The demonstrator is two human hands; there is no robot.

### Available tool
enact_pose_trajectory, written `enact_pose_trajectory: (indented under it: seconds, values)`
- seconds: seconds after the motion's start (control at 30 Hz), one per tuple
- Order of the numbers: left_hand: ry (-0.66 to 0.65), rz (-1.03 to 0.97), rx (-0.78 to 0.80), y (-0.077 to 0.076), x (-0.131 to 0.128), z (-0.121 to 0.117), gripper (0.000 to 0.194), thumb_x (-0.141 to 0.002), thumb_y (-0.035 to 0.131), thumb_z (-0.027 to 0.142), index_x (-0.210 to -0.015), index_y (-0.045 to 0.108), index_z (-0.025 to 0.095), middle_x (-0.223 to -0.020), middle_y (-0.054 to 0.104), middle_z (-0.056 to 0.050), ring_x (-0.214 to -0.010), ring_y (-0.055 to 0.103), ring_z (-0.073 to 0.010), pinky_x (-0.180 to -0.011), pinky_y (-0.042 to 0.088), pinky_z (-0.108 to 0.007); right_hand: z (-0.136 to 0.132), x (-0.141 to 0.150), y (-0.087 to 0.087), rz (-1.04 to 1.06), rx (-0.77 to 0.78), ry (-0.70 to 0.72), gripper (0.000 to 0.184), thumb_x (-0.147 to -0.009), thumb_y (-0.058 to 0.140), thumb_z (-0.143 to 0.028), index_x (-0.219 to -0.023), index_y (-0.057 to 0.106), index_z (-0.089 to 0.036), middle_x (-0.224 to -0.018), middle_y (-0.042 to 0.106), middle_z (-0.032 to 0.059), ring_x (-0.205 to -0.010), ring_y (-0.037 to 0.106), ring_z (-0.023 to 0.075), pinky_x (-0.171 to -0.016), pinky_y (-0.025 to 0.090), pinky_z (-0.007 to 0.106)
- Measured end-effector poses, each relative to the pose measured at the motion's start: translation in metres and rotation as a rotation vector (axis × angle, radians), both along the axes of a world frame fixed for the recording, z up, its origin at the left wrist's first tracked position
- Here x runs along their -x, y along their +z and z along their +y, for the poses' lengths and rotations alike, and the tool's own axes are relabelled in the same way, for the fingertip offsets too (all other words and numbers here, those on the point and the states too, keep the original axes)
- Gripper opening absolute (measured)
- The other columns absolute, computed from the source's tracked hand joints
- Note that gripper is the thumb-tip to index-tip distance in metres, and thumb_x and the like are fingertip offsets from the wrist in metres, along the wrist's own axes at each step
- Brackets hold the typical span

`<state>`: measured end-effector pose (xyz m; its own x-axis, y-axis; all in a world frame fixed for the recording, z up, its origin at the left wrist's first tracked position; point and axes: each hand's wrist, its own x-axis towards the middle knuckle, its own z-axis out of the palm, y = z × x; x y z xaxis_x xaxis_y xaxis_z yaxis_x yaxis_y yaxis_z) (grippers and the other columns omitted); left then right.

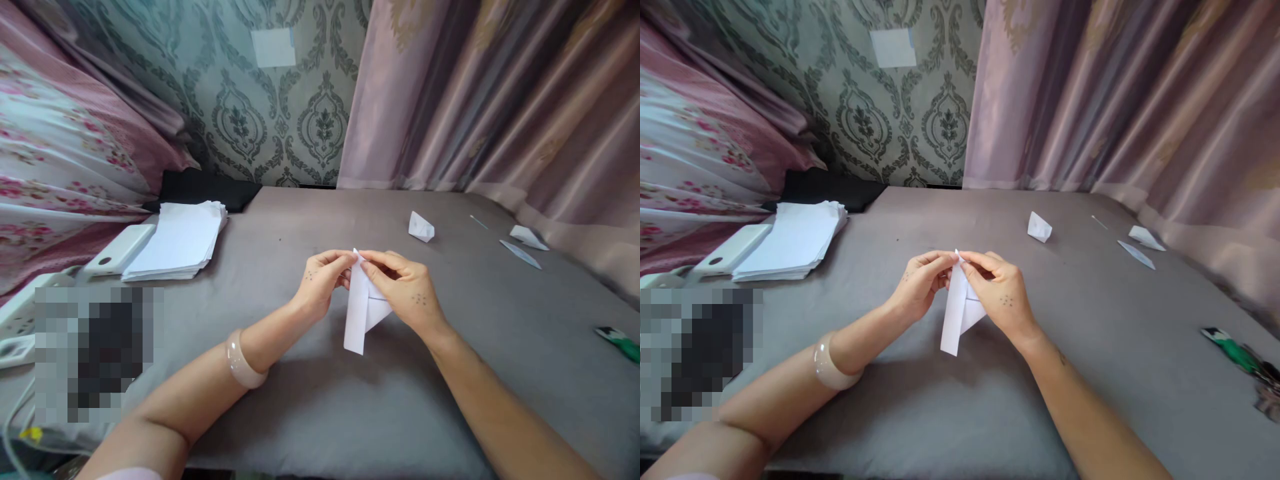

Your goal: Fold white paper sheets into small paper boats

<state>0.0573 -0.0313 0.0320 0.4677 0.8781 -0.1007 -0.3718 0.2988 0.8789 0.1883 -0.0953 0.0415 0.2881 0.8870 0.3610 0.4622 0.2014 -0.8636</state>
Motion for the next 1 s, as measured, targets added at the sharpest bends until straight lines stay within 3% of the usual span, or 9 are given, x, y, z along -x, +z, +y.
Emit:
enact_pose_trajectory:
  seconds: [0.13,0.37,0.47,0.57,0.67,0.77,0.83,0.93,1.0]
  values:
    - [-0.018,0.004,0.007,-0.001,0.0,0.002,0.014,-0.068,0.073,0.025,-0.069,0.07,0.011,-0.056,0.055,0.0,-0.051,0.049,-0.0082,-0.05,0.037,-0.023,-0.001,0.001,0.0,-0.175,-0.082,-0.023,0.022,-0.086,0.06,-0.027,-0.102,0.076,-0.024,-0.078,0.066,0.0008,-0.067,0.059,0.0125,-0.064,0.049,0.027]
    - [-0.008,0.019,-0.037,-0.003,0.002,0.004,0.014,-0.07,0.069,0.023,-0.063,0.068,0.011,-0.057,0.055,-0.001,-0.053,0.049,-0.0073,-0.051,0.035,-0.022,-0.005,0.0,0.001,-0.457,-0.199,0.046,0.03,-0.091,0.05,-0.016,-0.111,0.071,-0.024,-0.088,0.067,0.0039,-0.08,0.063,0.0158,-0.075,0.051,0.031]
    - [-0.029,0.019,0.008,-0.005,0.002,0.005,0.015,-0.071,0.068,0.025,-0.063,0.066,0.011,-0.061,0.057,-0.001,-0.055,0.049,-0.0074,-0.051,0.035,-0.021,-0.007,0.0,0.0,-0.702,-0.188,0.052,0.037,-0.092,0.044,-0.012,-0.119,0.067,-0.021,-0.093,0.067,0.0071,-0.086,0.061,0.0203,-0.078,0.051,0.035]
    - [-0.044,0.043,0.076,-0.008,0.001,0.008,0.02,-0.07,0.073,0.031,-0.067,0.066,0.012,-0.063,0.056,-0.001,-0.057,0.05,-0.0077,-0.053,0.036,-0.021,-0.01,0.006,-0.001,-1.002,-0.127,0.04,0.038,-0.09,0.042,-0.009,-0.121,0.064,-0.012,-0.09,0.066,0.0116,-0.084,0.058,0.0244,-0.071,0.051,0.037]
    - [-0.017,0.094,0.119,-0.012,0.001,0.011,0.024,-0.066,0.078,0.03,-0.063,0.062,0.013,-0.06,0.052,0.001,-0.055,0.048,-0.0069,-0.053,0.036,-0.021,-0.012,0.013,-0.001,-1.125,-0.049,0.046,0.038,-0.088,0.042,-0.007,-0.117,0.066,-0.009,-0.089,0.066,0.0139,-0.082,0.058,0.0255,-0.069,0.051,0.038]
    - [-0.011,0.099,0.137,-0.014,0.002,0.013,0.021,-0.064,0.077,0.025,-0.061,0.06,0.013,-0.06,0.052,0.001,-0.055,0.047,-0.0076,-0.053,0.035,-0.022,-0.01,0.012,0.0,-0.896,0.0,0.087,0.038,-0.085,0.044,-0.007,-0.115,0.068,-0.014,-0.095,0.068,0.0128,-0.089,0.06,0.0253,-0.075,0.051,0.038]
    - [-0.043,0.083,0.115,-0.014,0.003,0.013,0.019,-0.065,0.075,0.025,-0.062,0.06,0.013,-0.06,0.053,0.0,-0.056,0.047,-0.0082,-0.054,0.034,-0.023,-0.006,0.005,0.003,-0.501,0.056,0.108,0.032,-0.084,0.047,-0.012,-0.105,0.071,-0.018,-0.096,0.07,0.0095,-0.091,0.063,0.023,-0.077,0.052,0.036]
    - [-0.065,0.082,0.012,-0.009,0.004,0.009,0.021,-0.068,0.075,0.029,-0.063,0.063,0.013,-0.057,0.05,0.001,-0.054,0.043,-0.0076,-0.054,0.032,-0.024,0.0,-0.007,0.006,0.187,0.256,0.056,0.019,-0.085,0.054,-0.027,-0.088,0.072,-0.019,-0.083,0.072,0.0062,-0.077,0.068,0.0191,-0.067,0.053,0.031]
    - [-0.053,0.086,-0.067,-0.006,0.003,0.006,0.022,-0.069,0.074,0.032,-0.064,0.065,0.013,-0.056,0.05,0.001,-0.055,0.042,-0.0076,-0.055,0.031,-0.024,0.003,-0.01,0.007,0.442,0.384,0.042,0.025,-0.082,0.062,-0.041,-0.081,0.071,-0.017,-0.074,0.071,0.0057,-0.069,0.067,0.0179,-0.061,0.052,0.028]
